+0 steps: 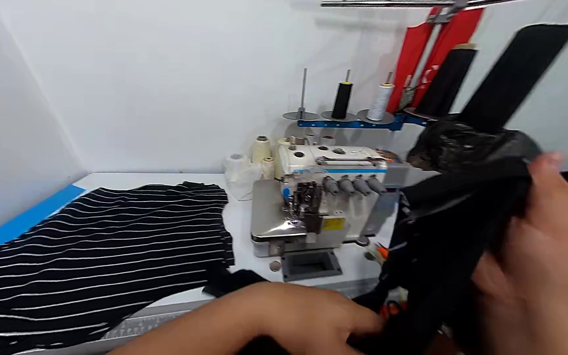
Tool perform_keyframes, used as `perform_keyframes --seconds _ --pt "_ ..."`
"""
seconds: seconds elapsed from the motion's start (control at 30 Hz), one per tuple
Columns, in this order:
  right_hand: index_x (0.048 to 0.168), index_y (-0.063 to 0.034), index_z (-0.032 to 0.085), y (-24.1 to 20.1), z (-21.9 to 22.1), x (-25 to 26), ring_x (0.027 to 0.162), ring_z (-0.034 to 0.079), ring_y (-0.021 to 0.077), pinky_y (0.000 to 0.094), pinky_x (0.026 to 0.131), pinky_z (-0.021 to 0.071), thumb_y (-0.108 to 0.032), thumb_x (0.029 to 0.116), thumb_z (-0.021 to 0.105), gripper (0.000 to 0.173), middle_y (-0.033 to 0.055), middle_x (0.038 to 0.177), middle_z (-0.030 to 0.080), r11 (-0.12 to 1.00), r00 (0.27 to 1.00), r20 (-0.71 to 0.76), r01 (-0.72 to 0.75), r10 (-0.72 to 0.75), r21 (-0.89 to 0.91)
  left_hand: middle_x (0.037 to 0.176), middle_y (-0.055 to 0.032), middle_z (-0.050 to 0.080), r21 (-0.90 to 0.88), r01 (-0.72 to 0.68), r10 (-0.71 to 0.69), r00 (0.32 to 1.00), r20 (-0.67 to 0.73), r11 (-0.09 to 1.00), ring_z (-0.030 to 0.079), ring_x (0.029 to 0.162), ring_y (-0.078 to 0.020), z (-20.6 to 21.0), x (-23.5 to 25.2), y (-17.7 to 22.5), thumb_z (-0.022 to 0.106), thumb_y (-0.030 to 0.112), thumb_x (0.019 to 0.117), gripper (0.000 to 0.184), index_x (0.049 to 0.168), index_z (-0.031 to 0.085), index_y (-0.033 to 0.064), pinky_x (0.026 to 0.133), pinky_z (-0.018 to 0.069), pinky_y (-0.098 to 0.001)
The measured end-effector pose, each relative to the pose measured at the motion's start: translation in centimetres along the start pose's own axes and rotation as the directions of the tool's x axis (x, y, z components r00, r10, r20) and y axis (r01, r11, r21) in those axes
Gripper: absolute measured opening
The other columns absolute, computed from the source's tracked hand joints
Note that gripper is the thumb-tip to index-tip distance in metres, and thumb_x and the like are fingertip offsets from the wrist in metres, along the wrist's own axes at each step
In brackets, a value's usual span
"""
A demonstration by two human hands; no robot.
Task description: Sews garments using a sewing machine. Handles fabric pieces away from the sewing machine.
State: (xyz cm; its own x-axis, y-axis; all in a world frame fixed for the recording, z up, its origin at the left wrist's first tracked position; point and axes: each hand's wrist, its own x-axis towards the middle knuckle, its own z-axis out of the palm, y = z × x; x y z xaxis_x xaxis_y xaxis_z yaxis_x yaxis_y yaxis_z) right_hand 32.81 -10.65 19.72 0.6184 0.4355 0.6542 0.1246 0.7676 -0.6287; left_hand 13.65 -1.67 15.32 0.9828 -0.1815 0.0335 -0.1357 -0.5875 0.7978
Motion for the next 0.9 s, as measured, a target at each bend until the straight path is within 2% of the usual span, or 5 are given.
perform_keyframes --seconds 0.1,0.33,0.53,0.73,0.9 --pt "0.104 -0.0212 0.064 -2.7 0.3 -0.4 0.088 0.07 -0.0012 0.0197 0.082 0.0596 -0.034 0.113 0.032 0.036 -0.0123 0.09 0.072 0.99 0.995 0.082 0.073 -0.063 -0.123 0.095 0.0079 0.066 -0.393 -0.049 0.022 0.997 -0.072 0.918 0.062 0.088 0.0058 1.1 3.9 2.0 0.048 0.028 0.1056 0.028 0.113 0.061 0.0036 0.083 0.0535 -0.0193" --pt "0.156 -0.0176 0.04 -8.3 -5.4 -0.6 0.13 0.057 0.0123 0.0331 0.105 0.0509 -0.055 0.0993 0.056 0.069 -0.0009 0.144 0.058 0.782 0.926 0.368 0.162 0.091 -0.602 0.092 -0.0014 0.074 -0.606 -0.293 -0.016 0.892 -0.451 0.74 0.072 0.079 -0.0062 -0.8 7.3 7.0 0.046 0.021 0.1078 0.024 0.11 0.067 0.0102 0.068 0.06 -0.0239" --pt "0.128 -0.0196 0.065 -7.8 -8.8 -2.2 0.105 0.065 0.0036 0.0236 0.088 0.058 -0.042 0.0967 0.065 0.039 -0.0066 0.118 0.066 0.51 0.781 0.588 0.6 -0.21 -0.616 0.089 0.0024 0.072 -0.544 -0.285 0.042 0.909 -0.415 0.789 0.07 0.08 -0.0029 -2.4 7.0 9.3 0.031 0.029 0.108 0.036 0.104 0.065 0.0151 0.069 0.0577 -0.0211" --pt "0.13 -0.0228 0.068 -7.7 -9.0 -1.1 0.103 0.064 0.0023 0.0194 0.085 0.0567 -0.044 0.0984 0.062 0.038 -0.0102 0.114 0.066 0.62 0.775 0.619 0.549 -0.127 -0.561 0.099 0.0032 0.071 -0.452 -0.225 0.037 0.921 -0.389 0.863 0.068 0.095 -0.0037 -1.9 7.6 9.8 0.034 0.024 0.1066 0.034 0.109 0.066 0.0126 0.086 0.056 -0.0254" --pt "0.104 -0.0086 0.076 -8.2 -8.2 -0.1 0.096 0.064 0.0065 0.0199 0.084 0.0528 -0.024 0.096 0.065 0.021 0.0033 0.101 0.069 0.255 0.632 0.707 0.775 -0.317 -0.578 0.099 -0.0005 0.071 -0.609 -0.327 0.046 0.902 -0.43 0.723 0.069 0.091 -0.0052 -1.2 8.2 10.0 0.032 0.027 0.1062 0.035 0.107 0.064 0.0117 0.078 0.0567 -0.0241"
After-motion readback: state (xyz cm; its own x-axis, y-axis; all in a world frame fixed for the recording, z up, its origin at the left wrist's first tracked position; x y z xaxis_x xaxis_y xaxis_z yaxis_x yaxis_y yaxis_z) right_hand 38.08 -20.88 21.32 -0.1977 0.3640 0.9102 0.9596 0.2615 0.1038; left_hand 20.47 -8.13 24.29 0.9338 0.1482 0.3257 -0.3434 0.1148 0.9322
